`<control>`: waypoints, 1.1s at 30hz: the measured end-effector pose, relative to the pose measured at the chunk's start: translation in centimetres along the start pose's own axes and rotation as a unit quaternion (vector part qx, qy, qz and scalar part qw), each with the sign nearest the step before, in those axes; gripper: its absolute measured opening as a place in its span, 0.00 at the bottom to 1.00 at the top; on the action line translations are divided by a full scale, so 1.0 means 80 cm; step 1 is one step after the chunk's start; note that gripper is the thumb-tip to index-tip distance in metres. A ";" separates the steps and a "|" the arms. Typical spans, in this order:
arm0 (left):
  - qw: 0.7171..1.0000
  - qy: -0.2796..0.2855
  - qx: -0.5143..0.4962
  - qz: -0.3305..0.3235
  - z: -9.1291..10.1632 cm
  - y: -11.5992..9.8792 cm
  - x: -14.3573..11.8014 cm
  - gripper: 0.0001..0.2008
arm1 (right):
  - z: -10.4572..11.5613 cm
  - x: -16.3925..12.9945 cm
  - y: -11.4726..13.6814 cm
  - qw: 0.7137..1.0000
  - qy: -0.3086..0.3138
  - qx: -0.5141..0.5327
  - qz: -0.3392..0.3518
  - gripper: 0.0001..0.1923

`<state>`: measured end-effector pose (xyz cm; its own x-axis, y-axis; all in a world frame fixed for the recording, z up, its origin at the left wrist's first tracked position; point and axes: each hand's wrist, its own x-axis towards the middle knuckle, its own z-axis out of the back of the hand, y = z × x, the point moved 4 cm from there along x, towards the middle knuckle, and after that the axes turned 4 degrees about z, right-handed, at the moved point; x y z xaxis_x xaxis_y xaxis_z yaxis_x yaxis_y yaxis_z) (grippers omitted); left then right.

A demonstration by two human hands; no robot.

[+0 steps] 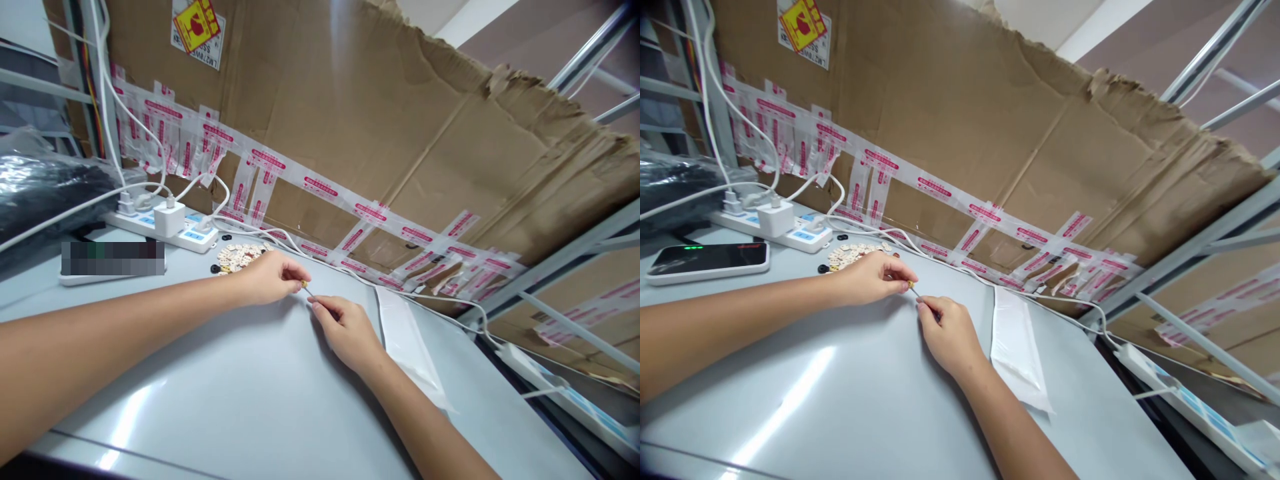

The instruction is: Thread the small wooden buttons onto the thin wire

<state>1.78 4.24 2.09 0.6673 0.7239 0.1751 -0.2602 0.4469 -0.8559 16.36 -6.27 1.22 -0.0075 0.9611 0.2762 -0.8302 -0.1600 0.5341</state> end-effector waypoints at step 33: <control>0.974 -0.078 0.172 -0.127 -0.015 -0.016 -0.014 0.10 | -0.004 -0.005 0.010 1.000 0.011 -0.007 0.002 0.17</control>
<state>2.20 2.24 2.44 0.6334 0.6257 0.4554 -0.3369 0.7527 -0.5657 15.52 -6.76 1.32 -0.0232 0.9653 0.2600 -0.8384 -0.1605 0.5210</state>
